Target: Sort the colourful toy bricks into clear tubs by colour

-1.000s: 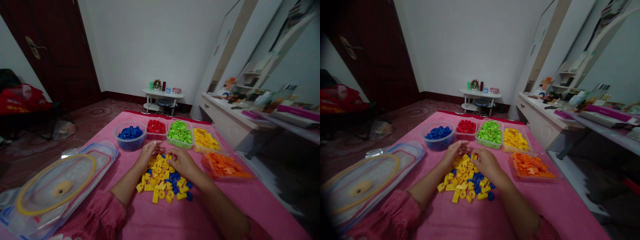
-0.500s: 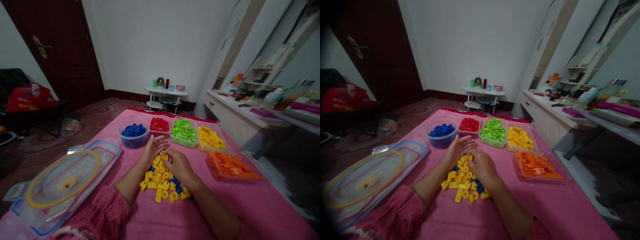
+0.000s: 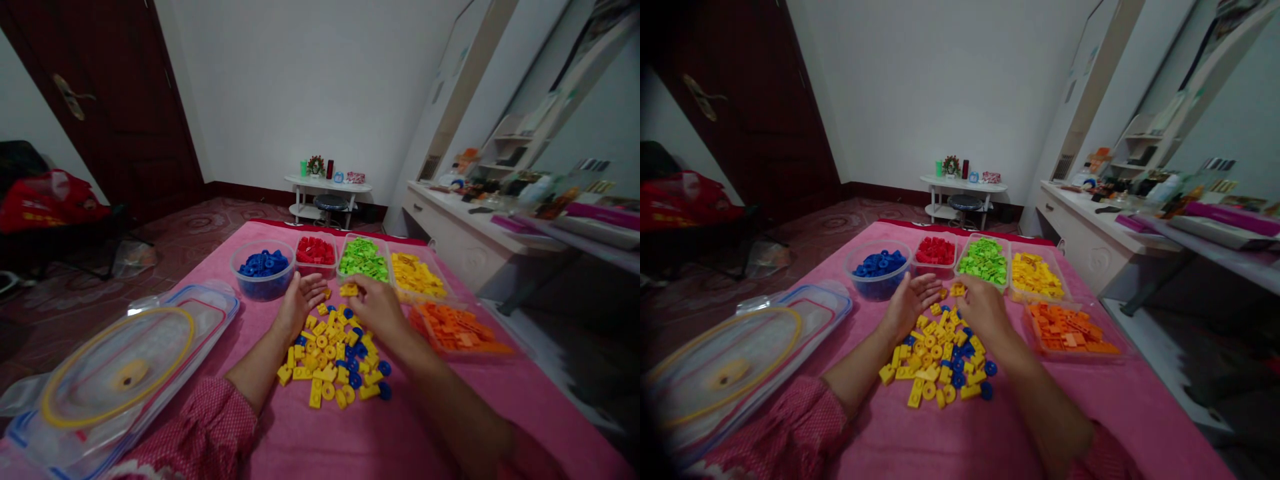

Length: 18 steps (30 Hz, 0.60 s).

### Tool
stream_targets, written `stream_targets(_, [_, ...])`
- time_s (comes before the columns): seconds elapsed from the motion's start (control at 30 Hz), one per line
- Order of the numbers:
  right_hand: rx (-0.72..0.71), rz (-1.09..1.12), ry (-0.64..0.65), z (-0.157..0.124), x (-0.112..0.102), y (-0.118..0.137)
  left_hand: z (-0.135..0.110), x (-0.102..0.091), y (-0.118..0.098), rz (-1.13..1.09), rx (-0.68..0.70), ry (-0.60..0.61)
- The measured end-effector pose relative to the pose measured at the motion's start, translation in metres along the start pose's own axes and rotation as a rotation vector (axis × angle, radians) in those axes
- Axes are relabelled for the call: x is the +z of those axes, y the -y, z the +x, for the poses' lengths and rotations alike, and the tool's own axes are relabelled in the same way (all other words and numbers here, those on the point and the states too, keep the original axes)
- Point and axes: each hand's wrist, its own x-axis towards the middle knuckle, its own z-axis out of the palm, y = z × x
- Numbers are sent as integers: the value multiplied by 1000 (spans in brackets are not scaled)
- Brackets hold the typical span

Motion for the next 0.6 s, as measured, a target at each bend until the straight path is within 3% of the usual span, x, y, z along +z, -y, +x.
stream_targets(0.13, [180,-273,-73,36,-49,-43,4,-3,7,85,91,-98])
stream_targets(0.27, [273,-399,-60,55,-69,-76,4,-5,13,237,194,-135])
stream_targets(0.4, [246,-423,-22,54,-57,-68,4,-5,13,258,167,-139])
stream_targets(0.6, [-9,-288,168,37,-3,-4,8,-10,16,183,187,-161])
